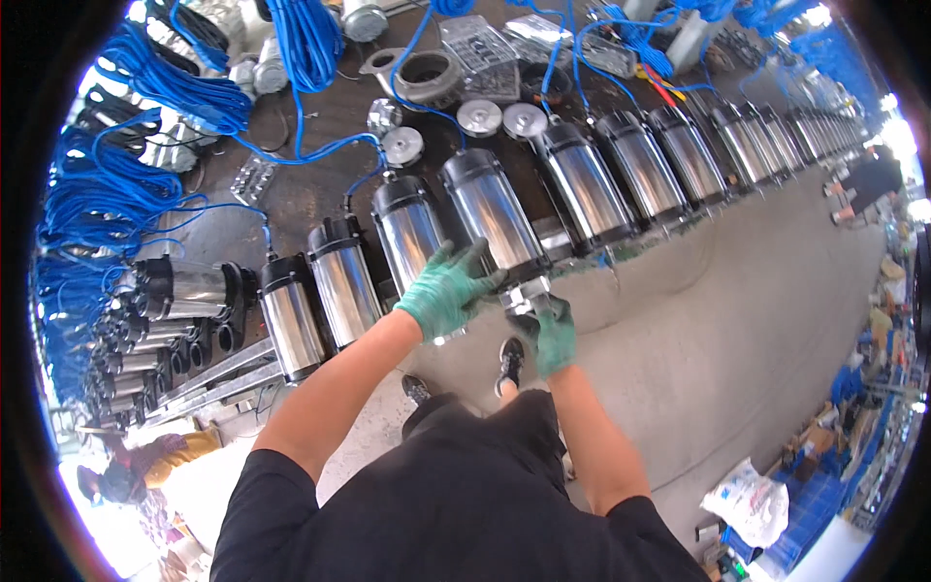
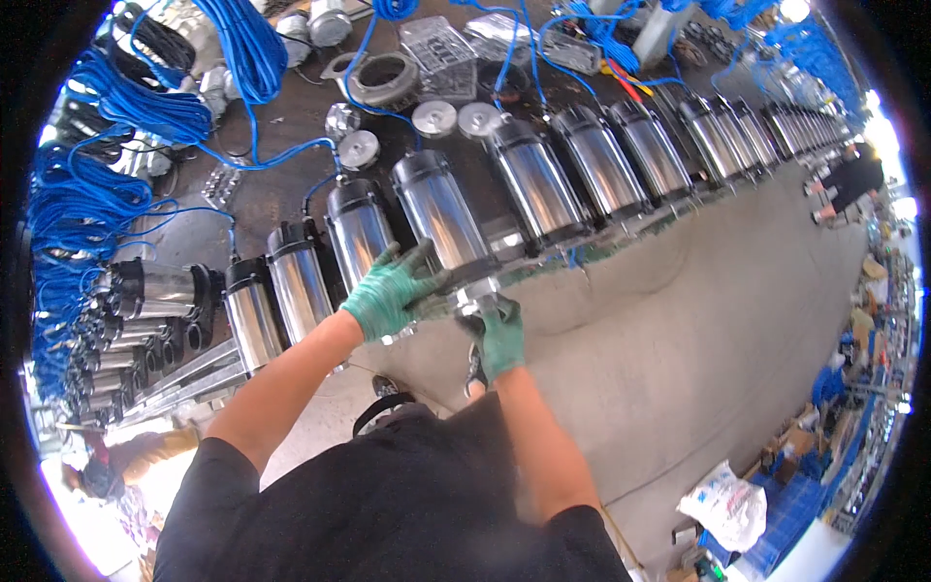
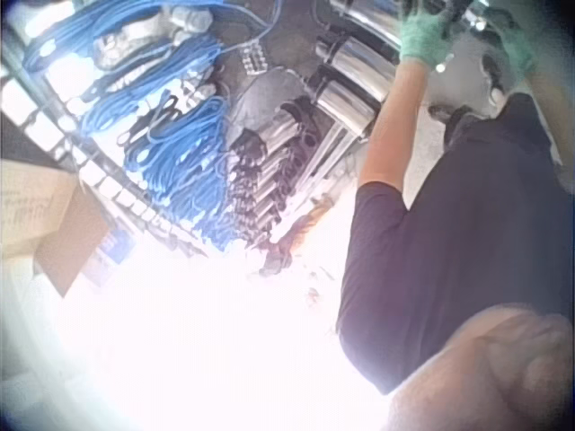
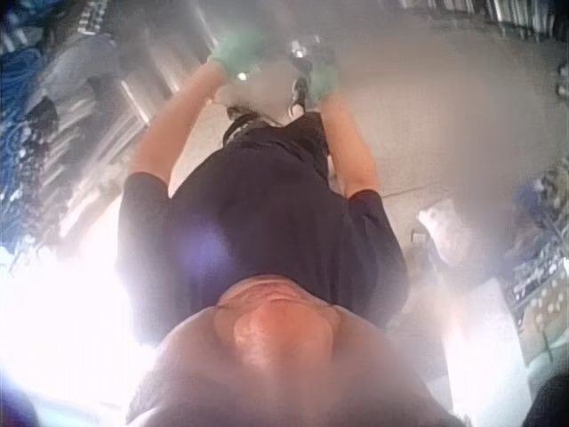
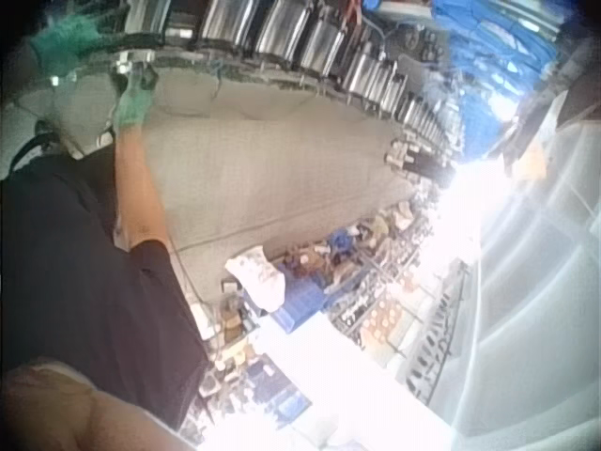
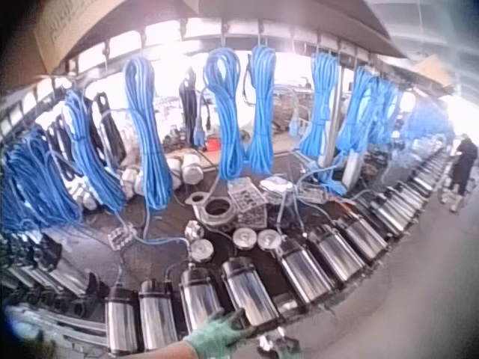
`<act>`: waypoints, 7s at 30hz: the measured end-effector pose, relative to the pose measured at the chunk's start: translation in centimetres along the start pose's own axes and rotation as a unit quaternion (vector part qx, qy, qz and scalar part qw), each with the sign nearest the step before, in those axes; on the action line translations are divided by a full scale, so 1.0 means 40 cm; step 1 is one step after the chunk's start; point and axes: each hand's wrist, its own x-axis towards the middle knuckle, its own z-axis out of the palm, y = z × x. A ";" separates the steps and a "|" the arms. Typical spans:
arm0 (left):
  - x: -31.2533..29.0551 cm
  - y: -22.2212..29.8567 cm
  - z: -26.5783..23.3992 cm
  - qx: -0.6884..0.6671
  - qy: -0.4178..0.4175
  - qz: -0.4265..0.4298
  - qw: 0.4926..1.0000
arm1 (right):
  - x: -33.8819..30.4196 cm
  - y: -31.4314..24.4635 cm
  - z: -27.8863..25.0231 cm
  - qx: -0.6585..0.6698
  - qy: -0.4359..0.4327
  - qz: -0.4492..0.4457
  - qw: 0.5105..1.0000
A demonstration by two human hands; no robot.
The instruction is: The person retrieves circular metal components from a bag and places them onto the ends of large cylindrical pump housings lined up on a workbench. They then use a pneumatic screwdriver to fasten the components to the housings.
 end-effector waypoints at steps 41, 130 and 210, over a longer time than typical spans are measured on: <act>0.288 -0.102 -0.417 -0.211 0.040 0.245 0.945 | -0.117 -0.434 0.188 -0.073 -0.183 -0.003 0.980; 0.251 -0.621 -0.296 -0.482 0.333 -0.334 0.738 | 0.026 -0.594 -0.158 -0.299 0.055 -0.213 0.929; 0.691 -0.410 -0.079 0.034 0.044 -0.444 0.894 | 0.215 -0.724 -0.521 -0.331 0.060 -0.083 0.938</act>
